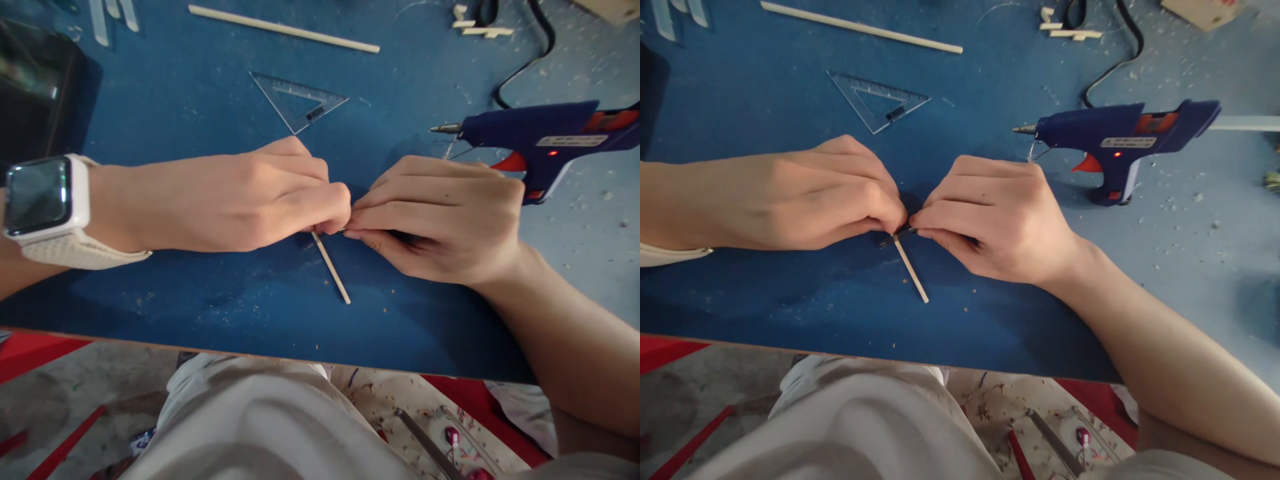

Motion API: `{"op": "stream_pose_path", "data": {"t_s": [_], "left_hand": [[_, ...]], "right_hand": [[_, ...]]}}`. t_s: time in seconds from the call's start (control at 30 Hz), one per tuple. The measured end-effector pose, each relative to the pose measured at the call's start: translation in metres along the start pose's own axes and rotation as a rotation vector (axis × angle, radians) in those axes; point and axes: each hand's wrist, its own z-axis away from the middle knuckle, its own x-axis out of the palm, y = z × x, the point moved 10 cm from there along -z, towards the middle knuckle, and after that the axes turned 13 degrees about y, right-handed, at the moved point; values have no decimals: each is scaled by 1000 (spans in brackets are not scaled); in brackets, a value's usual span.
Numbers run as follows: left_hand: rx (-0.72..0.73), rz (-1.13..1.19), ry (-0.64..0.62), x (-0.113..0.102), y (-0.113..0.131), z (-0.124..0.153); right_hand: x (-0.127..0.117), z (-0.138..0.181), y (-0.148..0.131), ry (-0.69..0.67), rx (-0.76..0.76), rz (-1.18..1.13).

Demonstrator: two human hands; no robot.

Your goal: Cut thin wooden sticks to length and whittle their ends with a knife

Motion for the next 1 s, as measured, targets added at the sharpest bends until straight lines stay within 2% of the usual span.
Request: {"op": "stream_pose_path", "data": {"t_s": [0.13, 0.4, 0.57, 0.93, 1.0], "left_hand": [[-3, -65, -23, 1, 1, -1], [-6, -55, 48, -5, -4, -7], [-38, -64, 7, 1, -4, -7], [-38, -137, -1, -3, 0, -4], [-68, -112, 51, -7, -1, -4]], "right_hand": [[-4, 0, 3, 21, -4, 14], [-5, 5, 11, 45, 50, 23], [-5, 4, 11, 43, 20, 18], [1, -2, 1, 20, -60, 33], [1, -4, 3, 2, -61, 20]]}}
